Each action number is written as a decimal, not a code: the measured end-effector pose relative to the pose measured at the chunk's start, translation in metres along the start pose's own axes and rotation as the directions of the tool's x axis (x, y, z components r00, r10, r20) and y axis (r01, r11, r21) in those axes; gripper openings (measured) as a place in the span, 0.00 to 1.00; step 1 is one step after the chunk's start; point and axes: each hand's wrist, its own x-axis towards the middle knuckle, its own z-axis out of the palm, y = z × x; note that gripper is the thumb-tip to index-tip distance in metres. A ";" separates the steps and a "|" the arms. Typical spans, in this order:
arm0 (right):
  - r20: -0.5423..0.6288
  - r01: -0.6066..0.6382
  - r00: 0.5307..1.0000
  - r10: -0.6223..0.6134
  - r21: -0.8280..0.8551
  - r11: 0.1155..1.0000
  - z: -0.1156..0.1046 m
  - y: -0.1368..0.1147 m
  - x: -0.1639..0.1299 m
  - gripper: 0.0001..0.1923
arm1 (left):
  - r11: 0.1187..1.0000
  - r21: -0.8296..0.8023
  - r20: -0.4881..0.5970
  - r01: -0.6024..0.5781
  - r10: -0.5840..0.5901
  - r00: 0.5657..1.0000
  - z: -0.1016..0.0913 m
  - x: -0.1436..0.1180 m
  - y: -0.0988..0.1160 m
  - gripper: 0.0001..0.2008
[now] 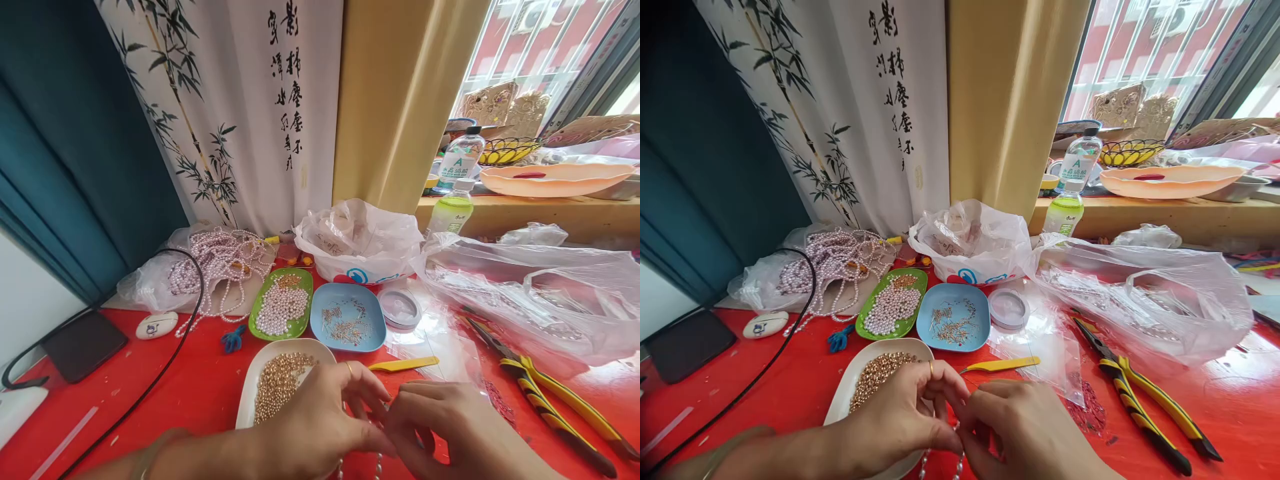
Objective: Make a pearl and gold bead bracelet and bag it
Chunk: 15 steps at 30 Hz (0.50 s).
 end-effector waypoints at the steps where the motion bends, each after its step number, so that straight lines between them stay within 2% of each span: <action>1: 0.035 -0.045 0.998 0.045 0.017 0.999 -0.001 0.000 0.003 0.10 | 0.999 -0.035 0.005 0.013 -0.013 1.000 -0.001 0.001 0.000 0.17; 4: 0.145 -0.183 0.974 0.172 0.067 0.981 -0.008 0.004 0.010 0.09 | 0.991 -0.101 0.022 0.084 -0.082 0.996 -0.003 0.004 -0.002 0.15; 7: 0.193 -0.205 0.963 0.188 0.071 0.976 -0.015 0.013 0.021 0.08 | 0.993 -0.068 0.052 0.101 -0.097 0.994 -0.005 0.006 -0.004 0.12; 9: 0.136 -0.175 0.976 0.169 0.033 0.984 -0.015 0.021 0.036 0.08 | 0.995 -0.031 0.064 0.097 -0.095 0.993 -0.004 0.006 -0.004 0.09; 10: 0.054 -0.151 0.987 0.153 -0.038 0.988 -0.014 0.026 0.045 0.08 | 0.995 -0.022 0.060 0.096 -0.095 0.994 -0.004 0.006 -0.004 0.07; 11: -0.009 -0.067 0.998 0.067 -0.148 0.987 -0.011 0.030 0.057 0.08 | 0.995 -0.025 0.058 0.100 -0.098 0.994 -0.003 0.006 -0.003 0.06; 15: 0.020 0.055 0.998 -0.052 -0.266 0.962 0.007 0.045 0.104 0.08 | 0.980 -0.142 0.081 0.139 -0.129 0.988 0.001 0.005 -0.005 0.05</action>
